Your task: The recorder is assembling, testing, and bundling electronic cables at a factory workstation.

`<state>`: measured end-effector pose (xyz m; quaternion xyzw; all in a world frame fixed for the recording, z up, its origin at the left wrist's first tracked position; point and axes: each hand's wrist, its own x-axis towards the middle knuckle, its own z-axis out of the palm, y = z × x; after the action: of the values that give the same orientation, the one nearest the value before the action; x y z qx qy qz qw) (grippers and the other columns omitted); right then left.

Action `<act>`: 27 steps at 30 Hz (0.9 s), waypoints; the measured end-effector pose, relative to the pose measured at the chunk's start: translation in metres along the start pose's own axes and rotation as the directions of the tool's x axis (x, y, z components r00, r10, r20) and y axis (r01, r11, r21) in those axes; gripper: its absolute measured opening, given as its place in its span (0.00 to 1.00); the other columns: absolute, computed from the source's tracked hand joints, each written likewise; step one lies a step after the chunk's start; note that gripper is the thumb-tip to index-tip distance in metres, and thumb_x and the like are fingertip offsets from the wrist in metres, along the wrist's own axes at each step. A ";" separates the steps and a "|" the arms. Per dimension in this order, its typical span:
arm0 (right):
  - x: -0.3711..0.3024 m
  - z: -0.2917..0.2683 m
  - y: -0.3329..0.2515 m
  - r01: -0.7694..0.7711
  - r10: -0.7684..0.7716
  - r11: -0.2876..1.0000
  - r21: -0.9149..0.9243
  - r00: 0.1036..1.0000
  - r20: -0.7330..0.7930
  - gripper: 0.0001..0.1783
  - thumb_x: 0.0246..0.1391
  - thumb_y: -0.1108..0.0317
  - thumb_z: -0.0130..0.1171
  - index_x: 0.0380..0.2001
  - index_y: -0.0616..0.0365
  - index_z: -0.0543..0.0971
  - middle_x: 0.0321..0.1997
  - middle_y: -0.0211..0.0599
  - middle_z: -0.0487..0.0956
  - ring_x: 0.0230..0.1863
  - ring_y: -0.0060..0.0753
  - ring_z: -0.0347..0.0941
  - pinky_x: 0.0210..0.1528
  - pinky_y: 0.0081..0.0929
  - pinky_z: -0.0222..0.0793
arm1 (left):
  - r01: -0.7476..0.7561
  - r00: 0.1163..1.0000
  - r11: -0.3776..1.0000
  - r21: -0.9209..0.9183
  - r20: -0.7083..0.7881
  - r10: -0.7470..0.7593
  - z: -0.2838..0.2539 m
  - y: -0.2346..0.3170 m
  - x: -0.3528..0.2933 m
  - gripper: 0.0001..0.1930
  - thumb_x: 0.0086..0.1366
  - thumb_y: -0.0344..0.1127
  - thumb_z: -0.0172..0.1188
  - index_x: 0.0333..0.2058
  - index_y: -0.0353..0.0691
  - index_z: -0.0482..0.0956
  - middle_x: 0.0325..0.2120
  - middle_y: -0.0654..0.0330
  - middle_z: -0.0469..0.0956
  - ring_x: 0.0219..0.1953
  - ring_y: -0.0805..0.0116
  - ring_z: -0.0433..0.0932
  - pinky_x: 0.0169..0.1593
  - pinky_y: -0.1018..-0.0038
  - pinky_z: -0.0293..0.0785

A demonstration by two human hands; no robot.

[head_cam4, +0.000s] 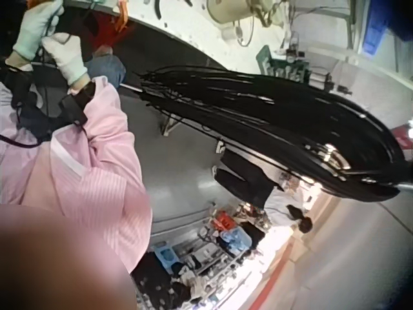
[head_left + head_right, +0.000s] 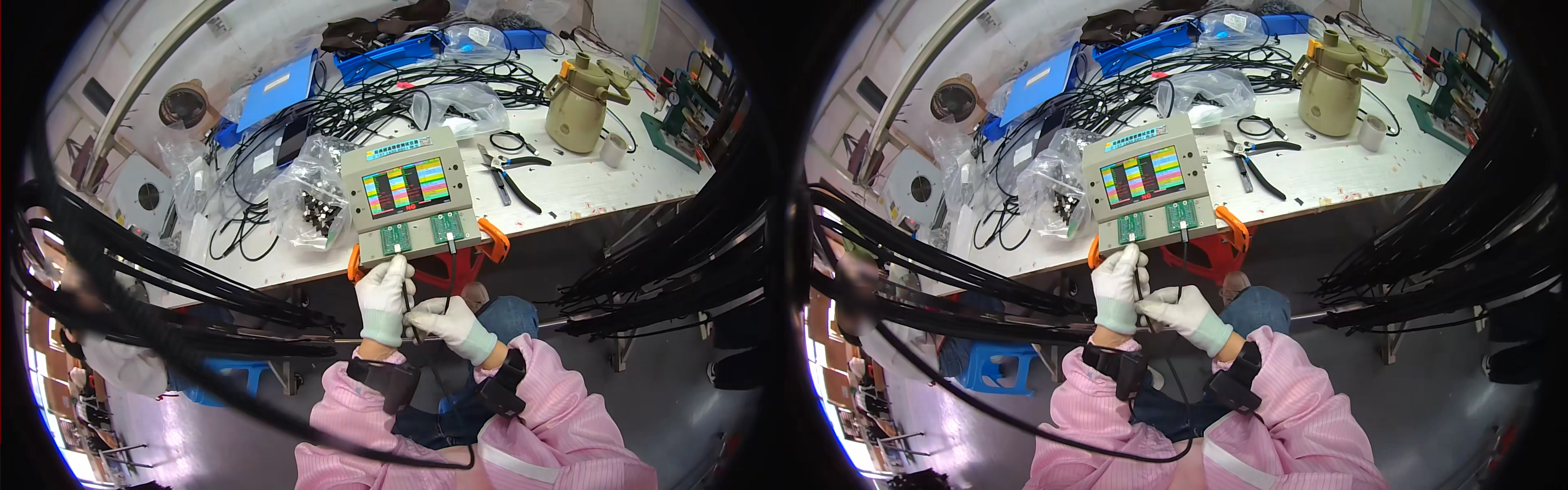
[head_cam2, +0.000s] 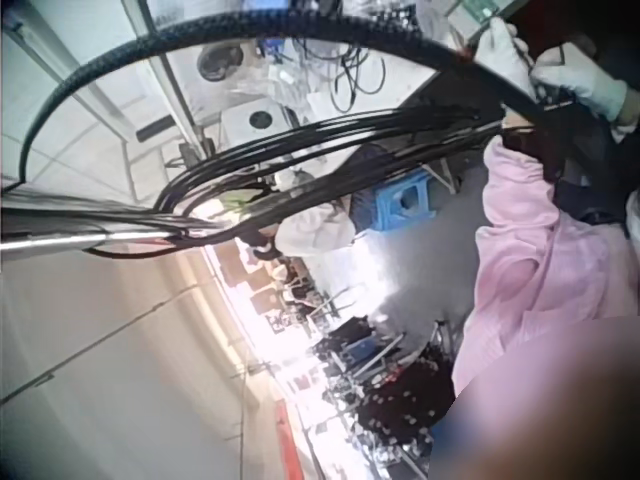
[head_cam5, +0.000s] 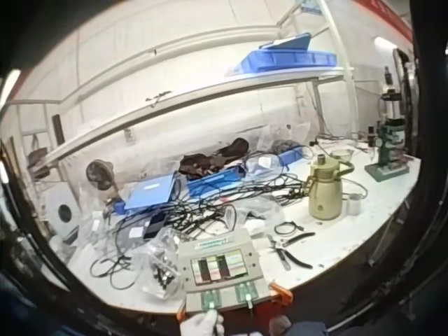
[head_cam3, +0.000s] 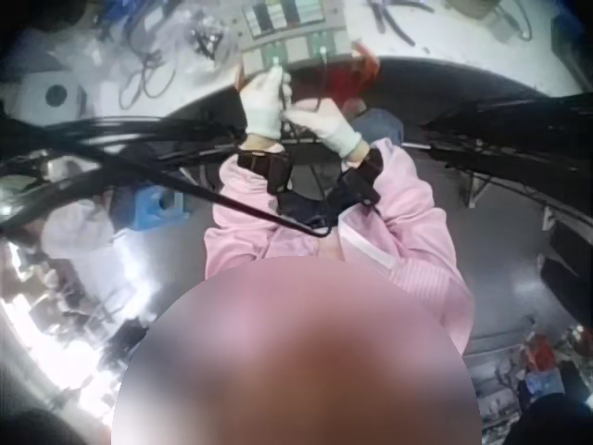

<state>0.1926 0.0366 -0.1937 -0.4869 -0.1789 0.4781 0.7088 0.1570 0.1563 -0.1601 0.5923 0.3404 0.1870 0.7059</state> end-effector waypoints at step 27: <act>0.040 -0.148 -0.128 -0.317 -0.773 -0.277 -0.907 0.634 0.015 0.11 0.43 0.62 0.55 0.27 0.58 0.74 0.45 0.45 0.70 0.48 0.46 0.64 0.52 0.40 0.55 | -0.065 0.972 0.980 0.188 0.235 0.019 -0.016 0.001 -0.048 0.12 0.63 0.38 0.47 0.35 0.34 0.72 0.11 0.65 0.68 0.11 0.83 0.60 0.16 0.85 0.56</act>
<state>0.3824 -0.0154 -0.1605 -0.9051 -0.3134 -0.2463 0.1480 0.1126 0.1361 -0.1474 0.6834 0.2597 0.0971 0.6754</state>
